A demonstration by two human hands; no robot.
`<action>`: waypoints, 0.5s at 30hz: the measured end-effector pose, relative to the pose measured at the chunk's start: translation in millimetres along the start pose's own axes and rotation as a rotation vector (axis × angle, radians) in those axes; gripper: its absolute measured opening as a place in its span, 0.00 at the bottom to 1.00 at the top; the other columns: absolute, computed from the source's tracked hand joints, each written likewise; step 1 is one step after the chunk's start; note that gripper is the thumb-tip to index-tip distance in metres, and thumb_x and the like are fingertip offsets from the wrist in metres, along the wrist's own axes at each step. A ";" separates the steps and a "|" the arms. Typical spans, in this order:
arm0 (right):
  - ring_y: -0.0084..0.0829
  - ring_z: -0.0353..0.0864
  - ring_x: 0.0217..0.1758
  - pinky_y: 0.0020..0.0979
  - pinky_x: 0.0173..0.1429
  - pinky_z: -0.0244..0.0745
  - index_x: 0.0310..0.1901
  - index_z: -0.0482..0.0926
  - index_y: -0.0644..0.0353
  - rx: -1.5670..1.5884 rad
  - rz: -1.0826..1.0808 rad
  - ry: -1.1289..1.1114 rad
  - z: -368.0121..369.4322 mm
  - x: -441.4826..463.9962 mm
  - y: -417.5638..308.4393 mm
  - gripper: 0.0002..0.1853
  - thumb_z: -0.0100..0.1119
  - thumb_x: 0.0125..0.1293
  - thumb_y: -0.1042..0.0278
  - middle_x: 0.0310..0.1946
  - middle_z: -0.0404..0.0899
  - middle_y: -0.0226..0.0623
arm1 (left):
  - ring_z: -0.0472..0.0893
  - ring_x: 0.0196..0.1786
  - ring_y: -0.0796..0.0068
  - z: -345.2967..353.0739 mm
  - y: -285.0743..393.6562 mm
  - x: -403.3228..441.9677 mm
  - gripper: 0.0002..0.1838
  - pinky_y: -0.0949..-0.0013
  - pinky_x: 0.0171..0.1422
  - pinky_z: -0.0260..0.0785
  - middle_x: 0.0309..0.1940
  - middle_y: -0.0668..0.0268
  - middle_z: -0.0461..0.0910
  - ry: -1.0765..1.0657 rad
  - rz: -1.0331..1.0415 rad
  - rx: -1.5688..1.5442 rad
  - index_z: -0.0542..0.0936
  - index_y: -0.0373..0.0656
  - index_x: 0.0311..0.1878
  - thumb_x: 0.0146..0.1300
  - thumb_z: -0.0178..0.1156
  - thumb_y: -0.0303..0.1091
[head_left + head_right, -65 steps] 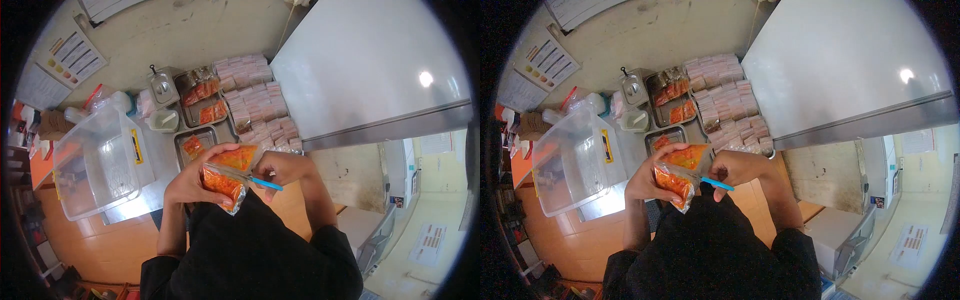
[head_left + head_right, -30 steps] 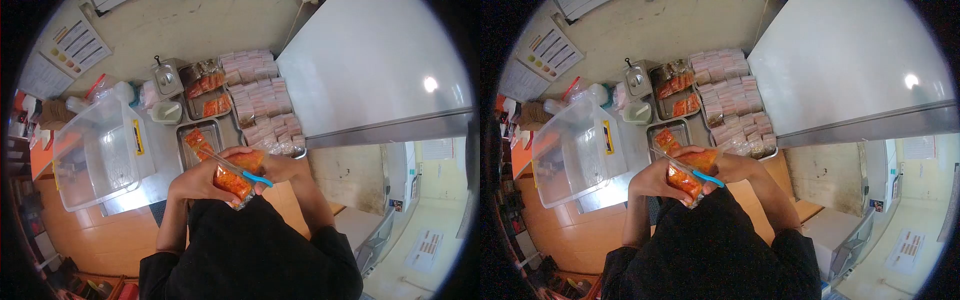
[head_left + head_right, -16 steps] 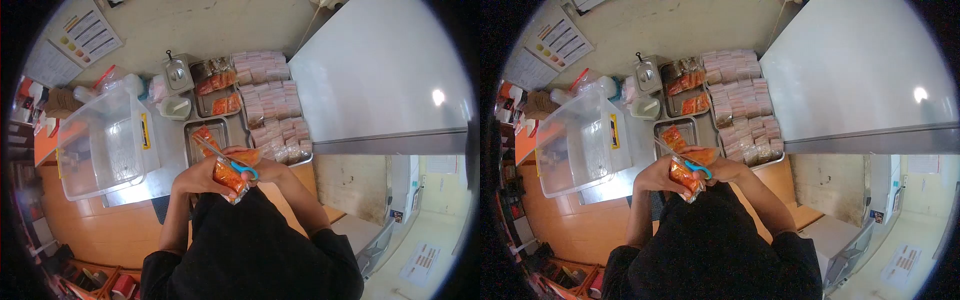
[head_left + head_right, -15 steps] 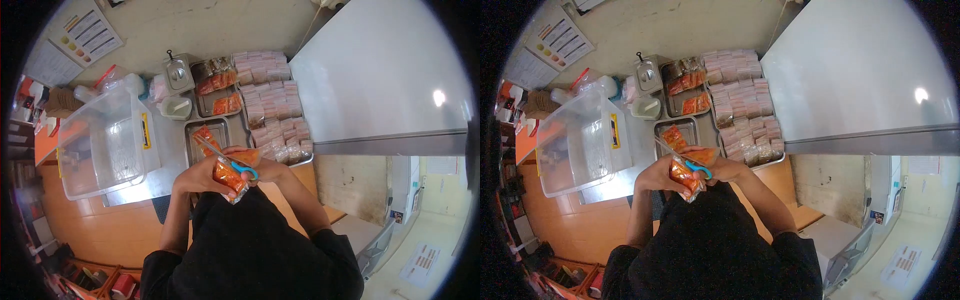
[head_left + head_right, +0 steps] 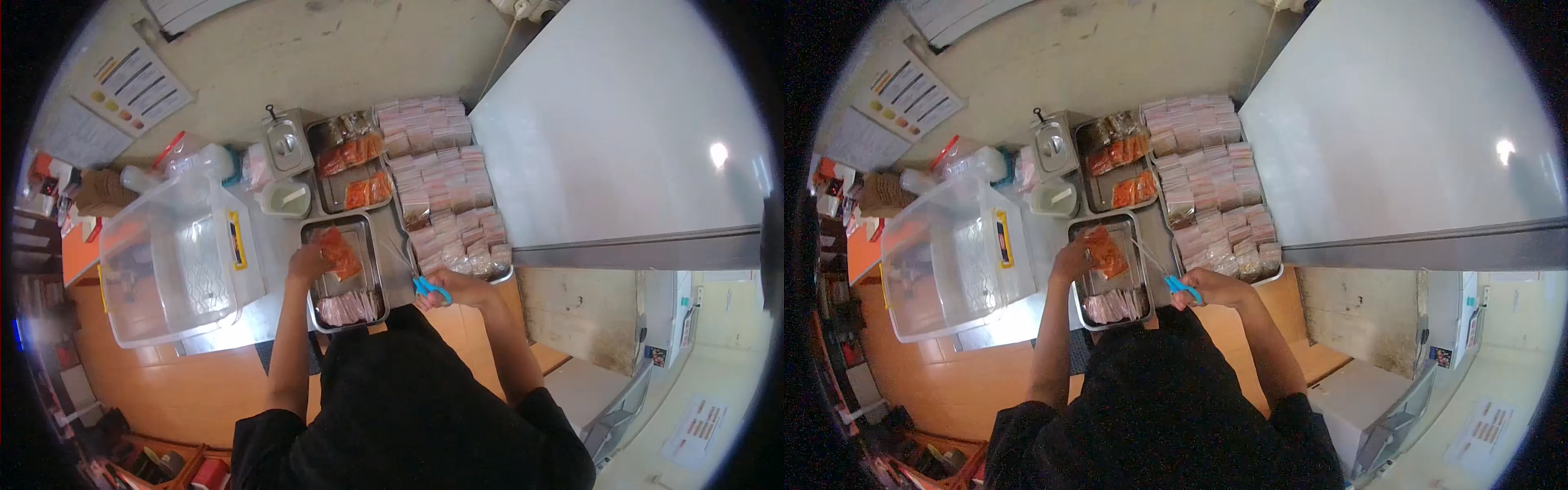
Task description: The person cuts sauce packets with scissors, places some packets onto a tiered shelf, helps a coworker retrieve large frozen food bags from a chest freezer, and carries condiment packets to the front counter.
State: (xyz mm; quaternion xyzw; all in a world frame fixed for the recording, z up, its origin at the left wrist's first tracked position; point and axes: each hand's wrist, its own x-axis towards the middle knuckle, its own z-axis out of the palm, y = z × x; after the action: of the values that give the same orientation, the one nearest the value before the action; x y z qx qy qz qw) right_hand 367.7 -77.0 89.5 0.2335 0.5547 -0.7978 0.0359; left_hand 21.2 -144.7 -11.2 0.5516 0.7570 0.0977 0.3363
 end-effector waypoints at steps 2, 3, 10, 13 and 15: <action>0.13 0.67 0.31 0.20 0.33 0.58 0.30 0.79 0.54 0.014 -0.019 0.025 -2.9 -4.7 -0.3 0.22 0.67 0.67 0.42 0.28 0.75 0.19 | 0.84 0.52 0.43 -19.4 21.4 4.2 0.29 0.49 0.55 0.77 0.47 0.48 0.85 0.074 -0.023 0.076 0.76 0.39 0.61 0.59 0.71 0.41; 0.13 0.67 0.31 0.20 0.33 0.58 0.30 0.79 0.54 0.027 -0.031 0.039 -4.0 -7.3 1.0 0.22 0.67 0.66 0.41 0.28 0.75 0.19 | 0.84 0.47 0.39 -23.7 29.8 8.1 0.29 0.46 0.51 0.78 0.40 0.49 0.86 0.149 -0.057 0.146 0.75 0.40 0.61 0.61 0.69 0.45; 0.14 0.66 0.30 0.21 0.33 0.58 0.29 0.77 0.54 0.052 -0.055 0.086 -27.4 -19.9 5.2 0.25 0.67 0.65 0.37 0.27 0.73 0.18 | 0.80 0.58 0.45 35.9 49.6 151.8 0.29 0.50 0.61 0.75 0.53 0.48 0.82 0.370 0.324 0.046 0.78 0.41 0.59 0.60 0.68 0.49; 0.15 0.66 0.31 0.22 0.34 0.59 0.29 0.77 0.54 0.022 -0.079 0.199 -23.0 -29.1 -5.2 0.27 0.67 0.63 0.34 0.26 0.72 0.18 | 0.78 0.61 0.46 29.7 69.4 172.5 0.24 0.51 0.64 0.74 0.55 0.48 0.81 0.330 0.293 0.032 0.81 0.41 0.55 0.60 0.66 0.47; 0.15 0.68 0.33 0.21 0.35 0.61 0.31 0.79 0.54 -0.027 -0.057 0.170 -39.6 -34.1 15.4 0.29 0.67 0.60 0.31 0.27 0.74 0.20 | 0.78 0.61 0.47 26.8 75.4 179.2 0.22 0.51 0.65 0.74 0.55 0.49 0.81 0.200 0.192 0.010 0.82 0.42 0.53 0.60 0.66 0.46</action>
State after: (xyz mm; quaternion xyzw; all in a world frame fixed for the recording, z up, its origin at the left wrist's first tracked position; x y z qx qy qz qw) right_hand 416.1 -54.0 79.3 0.2841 0.5730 -0.7681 -0.0310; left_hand 66.2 38.8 -64.3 0.6105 0.7310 0.1805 0.2455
